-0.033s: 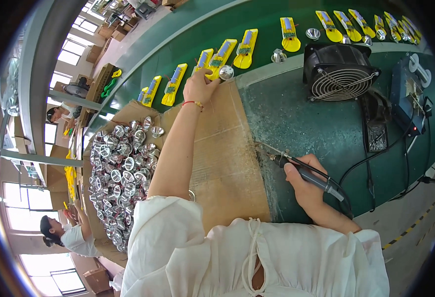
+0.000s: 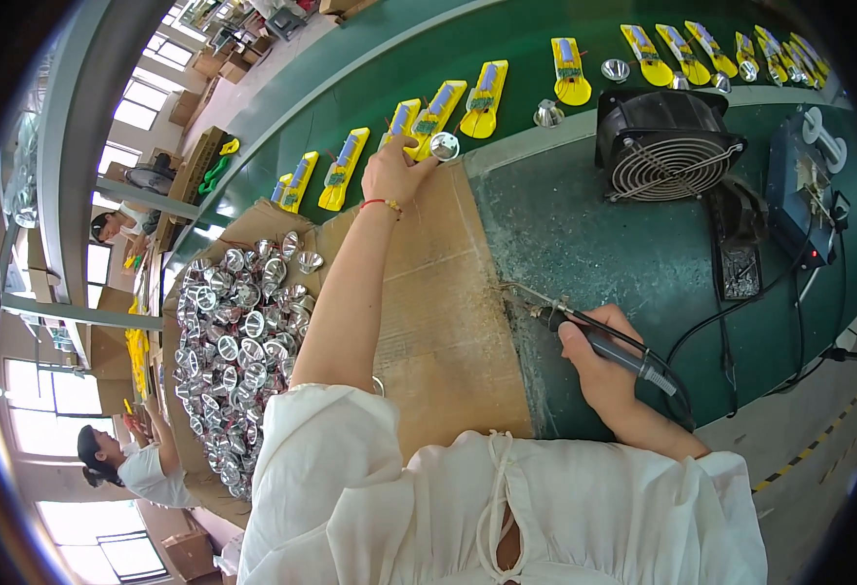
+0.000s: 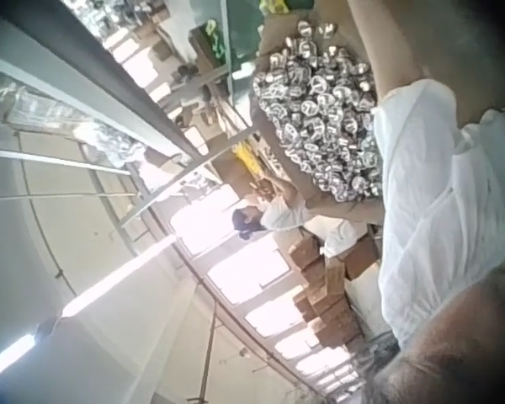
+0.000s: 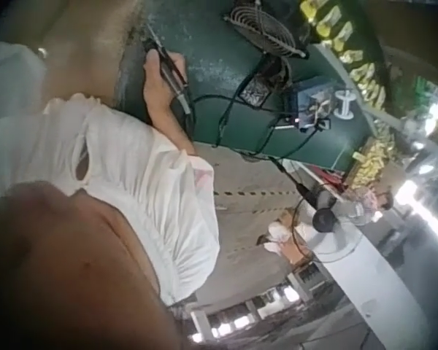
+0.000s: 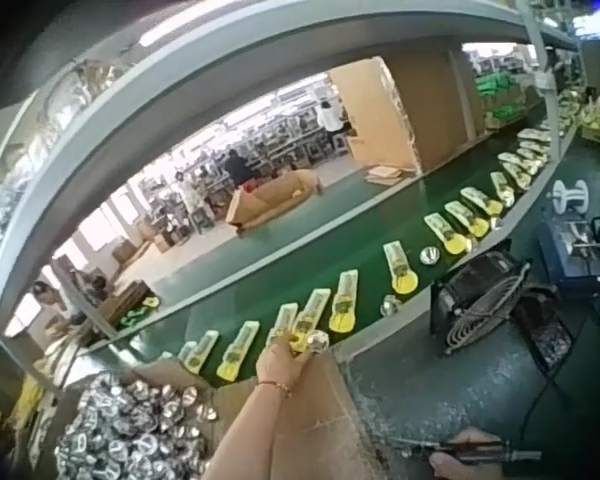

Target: Soldering wires and electronic components onto circuit boards for LED light assembly.

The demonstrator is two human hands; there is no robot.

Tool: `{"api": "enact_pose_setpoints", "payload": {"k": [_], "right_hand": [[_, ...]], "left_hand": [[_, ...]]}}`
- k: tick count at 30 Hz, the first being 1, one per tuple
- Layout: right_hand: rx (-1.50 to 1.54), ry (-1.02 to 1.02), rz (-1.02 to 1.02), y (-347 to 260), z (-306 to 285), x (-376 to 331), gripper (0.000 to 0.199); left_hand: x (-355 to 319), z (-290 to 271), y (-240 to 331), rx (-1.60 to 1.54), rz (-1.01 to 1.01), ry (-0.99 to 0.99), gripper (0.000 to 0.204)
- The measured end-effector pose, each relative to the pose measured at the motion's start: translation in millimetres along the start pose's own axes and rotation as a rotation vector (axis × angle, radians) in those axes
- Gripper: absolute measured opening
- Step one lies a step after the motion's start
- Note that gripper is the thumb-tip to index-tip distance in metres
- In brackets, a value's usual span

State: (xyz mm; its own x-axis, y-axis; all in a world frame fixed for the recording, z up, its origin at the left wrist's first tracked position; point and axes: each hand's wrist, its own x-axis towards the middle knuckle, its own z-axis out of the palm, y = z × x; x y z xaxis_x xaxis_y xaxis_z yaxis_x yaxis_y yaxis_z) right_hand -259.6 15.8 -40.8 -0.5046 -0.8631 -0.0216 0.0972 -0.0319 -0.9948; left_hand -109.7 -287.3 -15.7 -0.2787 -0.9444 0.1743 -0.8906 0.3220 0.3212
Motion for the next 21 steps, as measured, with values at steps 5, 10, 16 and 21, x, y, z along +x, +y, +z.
{"api": "enact_pose_setpoints", "payload": {"k": [5, 10, 16, 21], "right_hand": [[0.021, -0.02, -0.027, -4, 2, -8, 0.012], [0.017, 0.005, -0.027, -4, 0, 0, 0.011], [-0.003, -0.001, -0.049, -10, -3, 2, 0.014], [-0.006, -0.011, -0.089, -6, -2, 0, 0.016]], "left_hand": [[-1, 18, -7, 0.115, 0.128, 0.108, 0.021], [-71, -14, -3, 0.212, 0.125, 0.082, 0.017], [-225, -48, 20, 0.032, 0.23, -0.025, 0.018], [-229, -85, -19, -0.019, 0.047, 0.359, 0.018]]}}
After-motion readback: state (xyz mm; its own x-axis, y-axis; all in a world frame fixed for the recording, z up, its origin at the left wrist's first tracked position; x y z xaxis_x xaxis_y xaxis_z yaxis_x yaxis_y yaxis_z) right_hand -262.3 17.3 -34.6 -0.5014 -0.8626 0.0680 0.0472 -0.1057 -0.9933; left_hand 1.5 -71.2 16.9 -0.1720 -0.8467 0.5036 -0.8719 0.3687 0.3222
